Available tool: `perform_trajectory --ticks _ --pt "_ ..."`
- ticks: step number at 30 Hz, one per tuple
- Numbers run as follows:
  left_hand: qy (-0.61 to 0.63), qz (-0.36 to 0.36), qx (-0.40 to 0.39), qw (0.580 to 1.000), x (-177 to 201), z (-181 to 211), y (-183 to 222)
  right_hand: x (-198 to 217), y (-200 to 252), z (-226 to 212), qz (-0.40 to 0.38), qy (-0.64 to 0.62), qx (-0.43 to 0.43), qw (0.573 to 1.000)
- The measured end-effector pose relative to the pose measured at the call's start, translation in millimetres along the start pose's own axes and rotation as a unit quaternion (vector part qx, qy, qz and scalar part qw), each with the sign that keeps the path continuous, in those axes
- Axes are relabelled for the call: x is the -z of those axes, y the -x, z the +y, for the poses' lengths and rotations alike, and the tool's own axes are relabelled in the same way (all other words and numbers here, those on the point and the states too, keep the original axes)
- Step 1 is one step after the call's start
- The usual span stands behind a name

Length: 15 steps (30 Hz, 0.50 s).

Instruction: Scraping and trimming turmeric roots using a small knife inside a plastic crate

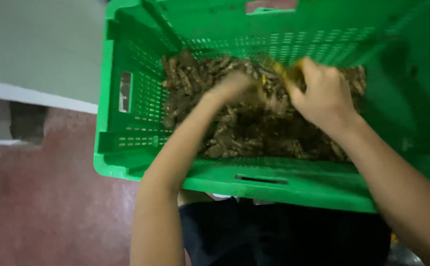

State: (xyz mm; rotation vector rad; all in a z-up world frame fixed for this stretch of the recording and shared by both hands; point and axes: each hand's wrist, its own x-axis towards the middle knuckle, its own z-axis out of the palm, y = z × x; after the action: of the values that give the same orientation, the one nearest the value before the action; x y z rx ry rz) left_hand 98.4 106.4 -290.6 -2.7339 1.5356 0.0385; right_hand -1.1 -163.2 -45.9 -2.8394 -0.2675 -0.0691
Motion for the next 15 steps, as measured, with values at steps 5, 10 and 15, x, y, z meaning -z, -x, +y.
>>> perform_trajectory --ticks 5,10,15 --pt "0.28 0.141 0.192 0.93 203 13 -32 12 -20 18 0.209 -0.269 0.092 0.936" --pt "0.373 0.222 0.184 0.882 252 54 -30 54 -15 -11 0.153 -0.467 0.004 0.871" --pt "0.419 0.268 0.21 0.842 243 57 -43 50 -19 -11 0.142 -0.62 -0.005 0.772"
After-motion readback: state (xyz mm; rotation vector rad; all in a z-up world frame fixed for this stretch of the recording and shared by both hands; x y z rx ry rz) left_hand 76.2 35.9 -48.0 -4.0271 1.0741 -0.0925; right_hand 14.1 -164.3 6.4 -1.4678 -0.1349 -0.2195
